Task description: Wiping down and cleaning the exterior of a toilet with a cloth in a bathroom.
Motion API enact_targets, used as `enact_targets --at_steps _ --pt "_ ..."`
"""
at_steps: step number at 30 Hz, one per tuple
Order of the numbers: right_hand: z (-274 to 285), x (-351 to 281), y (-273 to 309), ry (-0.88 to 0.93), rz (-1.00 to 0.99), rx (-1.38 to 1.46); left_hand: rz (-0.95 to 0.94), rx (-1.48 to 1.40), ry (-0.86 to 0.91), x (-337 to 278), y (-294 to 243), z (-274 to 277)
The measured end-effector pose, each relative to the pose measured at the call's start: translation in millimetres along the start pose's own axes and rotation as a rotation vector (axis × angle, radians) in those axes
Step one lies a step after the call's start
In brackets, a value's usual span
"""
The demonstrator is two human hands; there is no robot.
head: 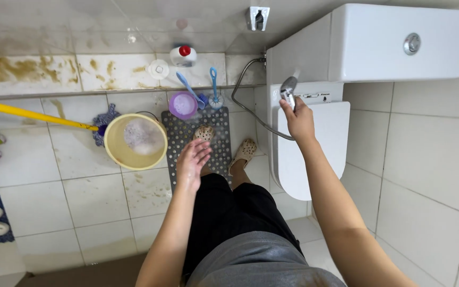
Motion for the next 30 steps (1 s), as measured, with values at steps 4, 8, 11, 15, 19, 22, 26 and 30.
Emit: enact_targets --at_steps 4,8,11,15,19,22,26,30 --pt "-22.3 -2.7 -21.6 0.013 -0.065 0.077 0.017 -0.126 -0.091 -10.9 0.0 57.2" --pt "-20.3 -8.2 -32.8 -0.051 -0.078 0.106 0.042 -0.167 -0.188 -14.9 -5.2 86.1" --pt "-5.6 -27.0 -34.5 -0.131 -0.023 0.15 0.044 -0.208 -0.211 -15.6 -19.8 91.2" --pt "19.3 -41.3 -28.1 -0.174 -0.055 0.338 -0.057 -0.276 -0.193 -8.6 -57.8 66.5" --pt "29.1 -44.8 -44.7 -0.253 0.007 0.408 -0.07 -0.284 -0.07 -5.8 -70.7 19.8" --pt "25.8 -50.9 -45.2 -0.063 -0.103 0.277 -0.011 -0.127 -0.003 -9.3 -71.1 -24.2" --pt "55.2 -51.8 -53.9 -0.191 0.081 0.529 -0.179 0.564 0.24 12.9 -45.9 -101.3" --pt "104.5 -56.7 -55.5 -0.213 0.172 0.828 -0.767 1.394 0.61 -3.7 -15.1 -276.5"
Point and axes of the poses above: each hand's wrist, its own x-axis towards the middle knuckle, its own z-axis out of the back of the hand, y = z × x, the point moved 6 cm from there along x, towards the middle knuckle, and after that the axes turned 6 degrees about -x, right-handed, at the moved point
